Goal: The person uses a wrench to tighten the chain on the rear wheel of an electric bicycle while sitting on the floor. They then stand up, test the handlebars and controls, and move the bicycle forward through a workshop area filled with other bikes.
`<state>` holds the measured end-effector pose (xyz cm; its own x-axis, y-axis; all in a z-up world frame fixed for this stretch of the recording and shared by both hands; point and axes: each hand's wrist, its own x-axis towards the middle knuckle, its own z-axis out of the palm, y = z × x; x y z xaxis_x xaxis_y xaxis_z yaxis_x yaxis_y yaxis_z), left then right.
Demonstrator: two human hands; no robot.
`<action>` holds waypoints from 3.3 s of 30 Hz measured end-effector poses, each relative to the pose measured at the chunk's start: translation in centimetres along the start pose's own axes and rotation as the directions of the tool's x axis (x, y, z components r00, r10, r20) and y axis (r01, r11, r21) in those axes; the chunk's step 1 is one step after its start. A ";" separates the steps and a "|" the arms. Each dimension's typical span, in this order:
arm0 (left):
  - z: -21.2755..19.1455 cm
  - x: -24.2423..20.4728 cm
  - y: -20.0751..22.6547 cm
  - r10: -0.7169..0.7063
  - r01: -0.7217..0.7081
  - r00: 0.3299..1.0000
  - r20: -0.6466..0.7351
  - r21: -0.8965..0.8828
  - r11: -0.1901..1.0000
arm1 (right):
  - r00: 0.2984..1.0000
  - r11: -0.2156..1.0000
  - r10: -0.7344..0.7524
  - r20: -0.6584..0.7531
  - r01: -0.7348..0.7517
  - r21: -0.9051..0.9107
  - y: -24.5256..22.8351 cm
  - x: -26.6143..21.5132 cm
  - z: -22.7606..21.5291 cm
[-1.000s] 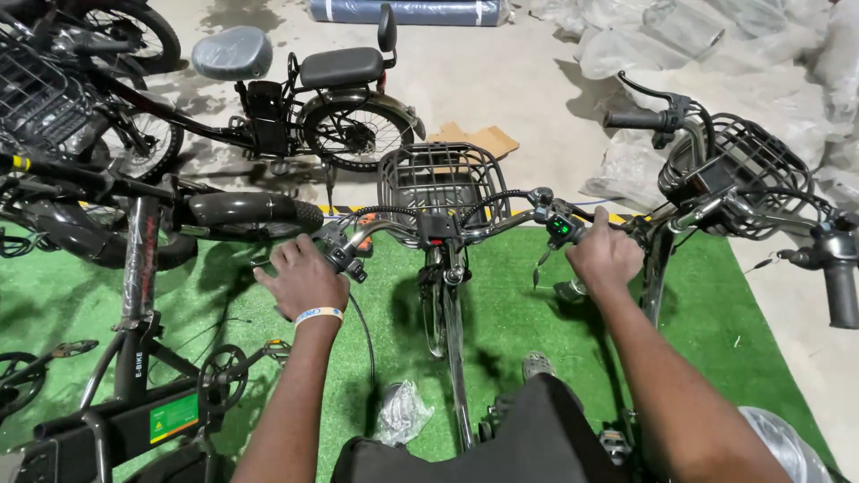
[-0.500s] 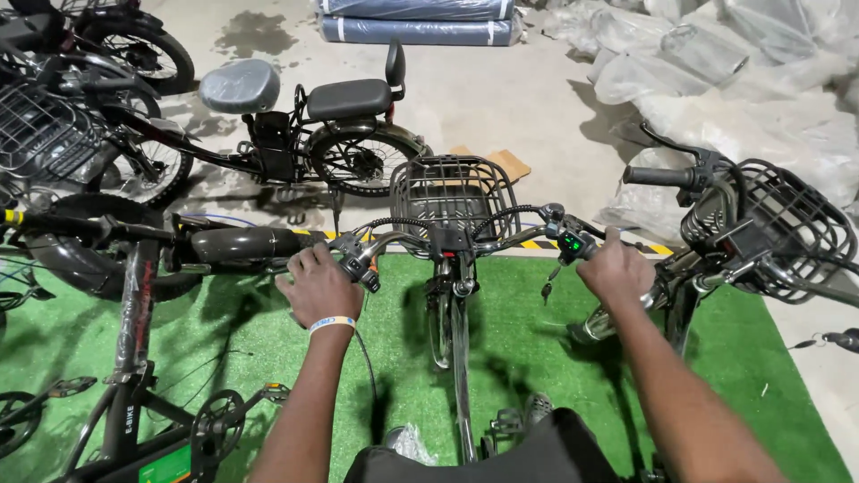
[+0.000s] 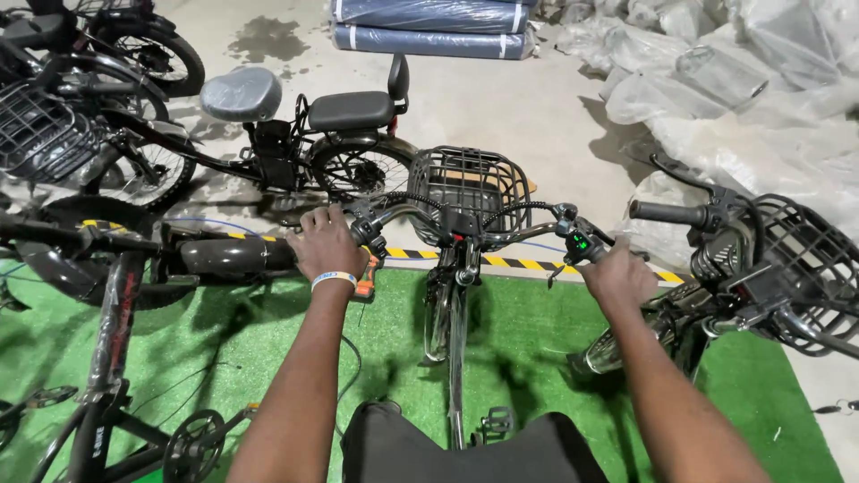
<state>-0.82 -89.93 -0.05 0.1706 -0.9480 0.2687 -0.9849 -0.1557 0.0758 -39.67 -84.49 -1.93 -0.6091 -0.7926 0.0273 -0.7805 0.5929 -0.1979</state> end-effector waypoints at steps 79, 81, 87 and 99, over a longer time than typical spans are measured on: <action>6.4 27.0 13.8 0.155 -0.155 0.987 0.032 -0.008 0.988 | 0.962 0.974 0.216 -0.169 -0.199 0.112 -5.6 22.0 9.2; 6.7 27.7 14.2 0.154 -0.154 0.988 0.031 0.003 0.988 | 0.954 0.973 0.222 -0.203 -0.204 0.106 -6.6 21.4 7.8; 6.9 28.4 15.3 0.166 -0.166 0.986 -0.008 0.038 0.985 | 0.894 0.981 0.194 -0.404 -0.183 0.066 -7.2 21.7 8.3; 7.8 30.1 18.0 0.196 -0.197 0.979 -0.052 -0.025 0.980 | 0.880 0.965 0.260 -0.398 -0.228 0.127 -5.1 25.1 9.8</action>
<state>-13.65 -123.47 1.92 -0.0241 -0.9445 0.3277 -0.9981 0.0412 0.0454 -49.61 -108.74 -9.84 -0.7949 -0.4864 0.3627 -0.5967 0.7350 -0.3221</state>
